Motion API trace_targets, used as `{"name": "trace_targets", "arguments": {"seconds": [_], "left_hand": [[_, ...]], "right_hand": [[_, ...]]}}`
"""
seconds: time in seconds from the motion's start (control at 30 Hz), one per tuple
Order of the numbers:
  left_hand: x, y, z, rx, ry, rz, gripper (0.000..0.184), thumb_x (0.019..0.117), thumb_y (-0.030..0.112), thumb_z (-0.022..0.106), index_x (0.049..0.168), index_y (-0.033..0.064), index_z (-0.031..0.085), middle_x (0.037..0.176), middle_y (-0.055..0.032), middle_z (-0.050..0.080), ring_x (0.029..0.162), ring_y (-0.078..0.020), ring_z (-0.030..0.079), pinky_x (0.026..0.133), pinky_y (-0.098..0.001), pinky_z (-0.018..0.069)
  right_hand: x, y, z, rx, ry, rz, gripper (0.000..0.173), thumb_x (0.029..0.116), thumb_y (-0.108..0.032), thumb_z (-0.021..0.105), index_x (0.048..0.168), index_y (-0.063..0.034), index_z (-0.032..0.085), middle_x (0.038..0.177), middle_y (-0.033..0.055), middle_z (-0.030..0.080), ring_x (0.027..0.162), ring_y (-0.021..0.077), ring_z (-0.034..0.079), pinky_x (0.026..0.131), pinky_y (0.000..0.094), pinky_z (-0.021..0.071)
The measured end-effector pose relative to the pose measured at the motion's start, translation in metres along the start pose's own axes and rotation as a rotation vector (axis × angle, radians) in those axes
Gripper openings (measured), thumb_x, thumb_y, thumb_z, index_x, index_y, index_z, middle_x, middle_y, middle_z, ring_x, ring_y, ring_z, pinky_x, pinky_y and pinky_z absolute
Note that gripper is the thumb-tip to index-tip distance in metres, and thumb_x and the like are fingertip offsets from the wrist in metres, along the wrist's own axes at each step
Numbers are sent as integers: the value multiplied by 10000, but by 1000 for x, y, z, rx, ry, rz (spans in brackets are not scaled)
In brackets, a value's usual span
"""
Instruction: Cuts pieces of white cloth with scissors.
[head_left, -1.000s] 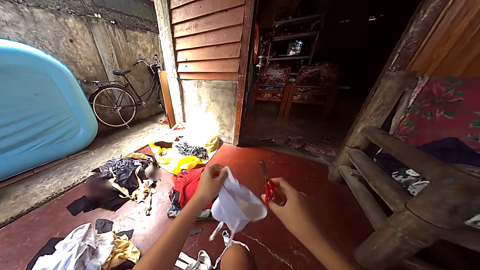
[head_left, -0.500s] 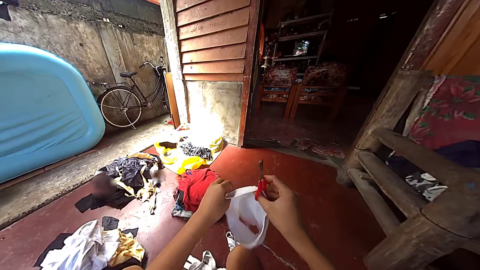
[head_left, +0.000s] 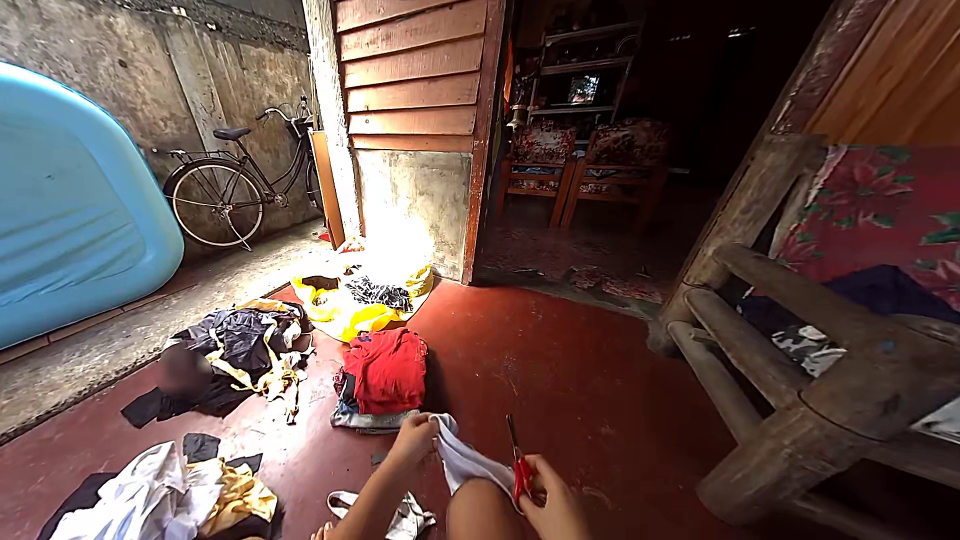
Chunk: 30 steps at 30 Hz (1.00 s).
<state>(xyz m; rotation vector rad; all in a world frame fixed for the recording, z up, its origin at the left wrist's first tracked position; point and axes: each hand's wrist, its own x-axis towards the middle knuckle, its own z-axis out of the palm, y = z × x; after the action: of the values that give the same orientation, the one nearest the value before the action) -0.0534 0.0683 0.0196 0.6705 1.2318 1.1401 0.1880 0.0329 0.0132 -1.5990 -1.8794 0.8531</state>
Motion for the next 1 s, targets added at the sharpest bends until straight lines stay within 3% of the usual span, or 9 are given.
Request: {"name": "trace_targets", "arguments": {"seconds": [0.07,0.13,0.23,0.33,0.5,0.67,0.8,0.87,1.0], "left_hand": [[8,-13,7,298,12,130,163,1000,99,604,1031,-55,648,833,-94,662,728,-150,635,710,-351,552],[11,-12,15,557,-4,214,212,929,167,682,1008,-29,688,872,-115,679,789,-186,641,780,-404,536],[11,2,30,676,-17,263,214,919,193,668,976,-12,676,826,-96,655,754,-185,623,752,-408,522],[6,16,29,786,8,345,204,896,198,684,899,-5,656,776,-84,619,727,-187,597,721,-404,498],[-1,10,1,1053,-3,472,162,863,78,658,950,-57,639,874,-184,655,869,-300,650,842,-462,513],[0,-14,-6,865,-14,369,225,895,69,654,1084,-51,669,981,-171,707,862,-247,704,824,-424,573],[2,-5,7,793,-10,316,201,902,140,705,1019,-25,696,897,-121,704,824,-203,675,810,-406,546],[3,1,10,771,27,339,191,874,189,733,931,10,701,799,-62,682,738,-149,639,749,-375,523],[-6,7,18,811,42,376,169,879,175,691,924,12,683,757,-56,643,705,-153,612,710,-373,506]], "right_hand": [[4,2,18,180,53,-30,492,870,-74,731,1312,64,566,1058,222,712,971,351,708,887,540,555],[16,-11,28,337,120,-86,565,802,-161,809,1262,41,550,1058,169,716,970,269,718,864,455,584],[34,-43,29,273,46,-103,720,702,-129,859,1321,32,529,1157,201,667,1057,321,668,922,497,539],[42,-58,38,229,143,-79,536,736,-1,764,1248,28,608,1018,189,718,910,320,718,819,522,570],[41,-38,42,119,233,-105,400,793,24,726,1191,38,686,928,198,743,779,338,738,722,528,597],[41,-26,43,210,98,-119,493,818,-106,777,1271,18,625,956,150,745,832,281,734,783,478,591],[51,-39,44,303,-14,-111,661,760,-162,831,1319,-3,516,1111,125,677,986,219,698,867,385,585],[54,-43,44,310,32,-120,632,736,-66,802,1305,8,537,1098,133,683,937,212,716,815,371,607],[46,-50,52,210,236,-222,508,726,-18,753,1218,24,636,943,133,729,790,208,735,734,381,614]]}}
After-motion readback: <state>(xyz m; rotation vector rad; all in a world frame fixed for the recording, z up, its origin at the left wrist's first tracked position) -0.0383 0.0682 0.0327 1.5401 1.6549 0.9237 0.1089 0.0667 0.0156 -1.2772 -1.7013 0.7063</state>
